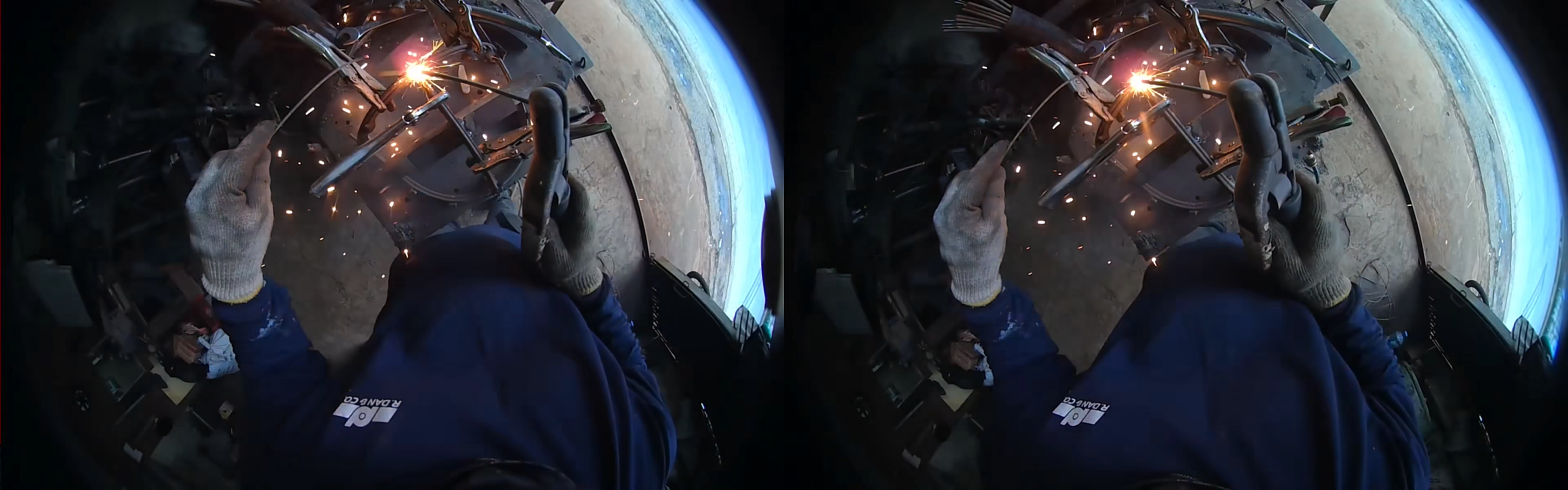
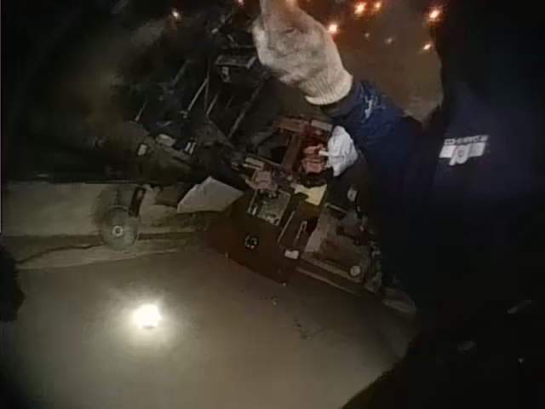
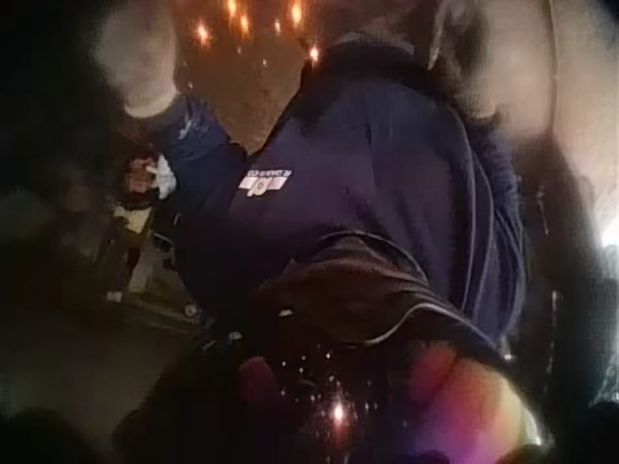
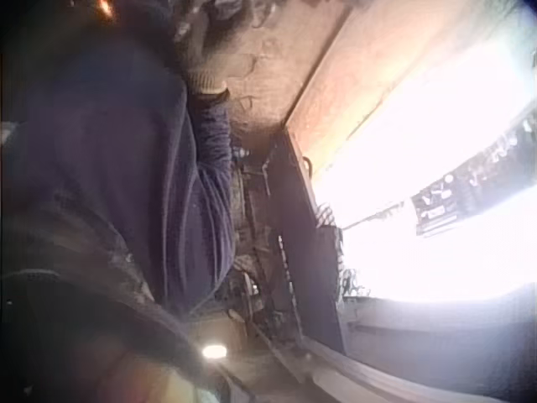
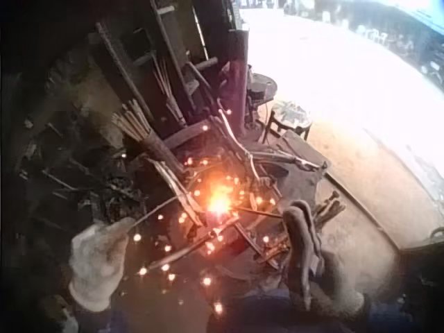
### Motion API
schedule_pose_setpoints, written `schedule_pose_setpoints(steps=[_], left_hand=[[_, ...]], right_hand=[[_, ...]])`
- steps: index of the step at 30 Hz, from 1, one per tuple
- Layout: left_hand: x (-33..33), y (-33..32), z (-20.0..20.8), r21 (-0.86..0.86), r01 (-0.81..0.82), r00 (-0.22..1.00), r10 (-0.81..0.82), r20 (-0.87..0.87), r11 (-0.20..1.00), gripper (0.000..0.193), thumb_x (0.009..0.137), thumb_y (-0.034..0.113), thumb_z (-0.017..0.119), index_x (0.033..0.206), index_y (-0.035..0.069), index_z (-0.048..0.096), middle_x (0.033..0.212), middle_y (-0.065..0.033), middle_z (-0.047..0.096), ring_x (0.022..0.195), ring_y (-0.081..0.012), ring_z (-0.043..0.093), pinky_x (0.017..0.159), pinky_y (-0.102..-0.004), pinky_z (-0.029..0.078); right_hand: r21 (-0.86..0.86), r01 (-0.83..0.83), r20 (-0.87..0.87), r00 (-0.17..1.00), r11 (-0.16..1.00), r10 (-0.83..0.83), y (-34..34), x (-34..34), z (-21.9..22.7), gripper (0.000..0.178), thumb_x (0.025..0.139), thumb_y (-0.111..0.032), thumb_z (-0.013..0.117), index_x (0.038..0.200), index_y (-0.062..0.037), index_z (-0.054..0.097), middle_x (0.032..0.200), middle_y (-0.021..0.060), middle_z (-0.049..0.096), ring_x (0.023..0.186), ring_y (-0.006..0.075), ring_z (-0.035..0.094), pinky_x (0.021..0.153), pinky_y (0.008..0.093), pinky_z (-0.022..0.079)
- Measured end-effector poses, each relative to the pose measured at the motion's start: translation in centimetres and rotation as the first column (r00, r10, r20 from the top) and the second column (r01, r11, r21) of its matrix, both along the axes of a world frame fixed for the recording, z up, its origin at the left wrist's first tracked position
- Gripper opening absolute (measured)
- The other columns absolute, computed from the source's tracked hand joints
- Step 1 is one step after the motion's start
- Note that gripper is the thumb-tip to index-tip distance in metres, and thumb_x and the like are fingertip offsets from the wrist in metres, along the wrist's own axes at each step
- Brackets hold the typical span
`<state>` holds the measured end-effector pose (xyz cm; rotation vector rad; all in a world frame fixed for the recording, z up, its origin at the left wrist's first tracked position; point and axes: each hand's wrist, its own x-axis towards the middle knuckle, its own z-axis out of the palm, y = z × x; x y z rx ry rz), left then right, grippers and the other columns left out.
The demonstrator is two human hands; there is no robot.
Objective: The person uses a hammer and locking pliers to adjust and secure metal pieces on a circular frame before welding the joints together using a welding rod.
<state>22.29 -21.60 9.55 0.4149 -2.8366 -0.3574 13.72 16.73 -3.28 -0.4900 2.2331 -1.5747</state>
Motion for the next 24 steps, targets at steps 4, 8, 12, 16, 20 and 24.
schedule_pose_setpoints(steps=[4, 8, 12, 16, 20, 24], left_hand=[[0.5, 0.1, 0.1, 0.008, -0.024, 1.000, 0.024, -0.011, 1.000, 0.030, 0.096, 0.004, 0.069, 0.124, 0.010, 0.075, 0.096, -0.0112, 0.074, 0.084, -0.0201, 0.071, 0.076, -0.0314, 0.055], [0.5, 0.0, -0.1, -0.013, 0.016, 0.999, -0.017, -0.035, 1.000, 0.031, 0.093, 0.005, 0.071, 0.122, 0.016, 0.076, 0.092, -0.0120, 0.073, 0.082, -0.0268, 0.073, 0.073, -0.0354, 0.058], [0.8, 0.1, -0.2, 0.004, -0.017, 0.999, 0.017, -0.032, 1.000, 0.031, 0.094, 0.006, 0.071, 0.122, 0.016, 0.076, 0.094, -0.0125, 0.073, 0.083, -0.0273, 0.073, 0.073, -0.0358, 0.058], [0.7, 0.4, 0.0, 0.020, -0.028, 1.000, 0.028, 0.002, 0.999, 0.031, 0.095, 0.004, 0.069, 0.124, 0.013, 0.075, 0.097, -0.0129, 0.074, 0.084, -0.0248, 0.072, 0.075, -0.0339, 0.056], [0.9, 0.0, -0.2, -0.017, -0.003, 1.000, 0.003, -0.018, 1.000, 0.031, 0.094, 0.007, 0.072, 0.122, 0.017, 0.076, 0.095, -0.0126, 0.074, 0.084, -0.0285, 0.073, 0.074, -0.0361, 0.058], [0.9, -0.2, -0.4, -0.020, -0.003, 1.000, 0.002, -0.021, 1.000, 0.031, 0.093, 0.008, 0.072, 0.123, 0.018, 0.076, 0.097, -0.0129, 0.074, 0.085, -0.0299, 0.073, 0.076, -0.0369, 0.058]], right_hand=[[-0.117, -0.025, 0.029, 0.999, 0.993, 0.028, -1.2, -0.2, 1.5, 0.068, 0.095, -0.013, 0.075, 0.150, -0.0002, 0.037, 0.130, 0.0169, 0.062, 0.119, 0.0252, 0.064, 0.103, 0.0391, 0.050], [-0.029, -0.044, -0.009, 0.999, 0.999, 0.044, -1.3, -0.5, 2.0, 0.064, 0.096, -0.012, 0.073, 0.148, -0.0003, 0.039, 0.130, 0.0173, 0.062, 0.120, 0.0251, 0.063, 0.103, 0.0391, 0.050], [-0.030, -0.024, 0.018, 1.000, 0.999, 0.024, -1.2, -0.4, 1.2, 0.063, 0.096, -0.013, 0.073, 0.148, 0.0010, 0.040, 0.131, 0.0174, 0.061, 0.121, 0.0254, 0.063, 0.104, 0.0390, 0.048], [-0.108, 0.015, 0.085, 0.996, 0.994, -0.005, -1.6, -0.3, 1.3, 0.062, 0.097, -0.013, 0.072, 0.148, 0.0021, 0.040, 0.131, 0.0174, 0.062, 0.122, 0.0255, 0.062, 0.106, 0.0395, 0.047], [-0.118, -0.010, 0.047, 0.999, 0.993, 0.016, -1.5, -0.4, 1.2, 0.062, 0.097, -0.013, 0.072, 0.148, 0.0015, 0.040, 0.132, 0.0176, 0.061, 0.123, 0.0255, 0.061, 0.106, 0.0399, 0.046], [-0.087, -0.013, 0.061, 0.998, 0.996, 0.019, -1.7, -0.4, 1.6, 0.062, 0.097, -0.013, 0.072, 0.148, 0.0010, 0.041, 0.132, 0.0177, 0.060, 0.123, 0.0255, 0.061, 0.106, 0.0405, 0.047]])
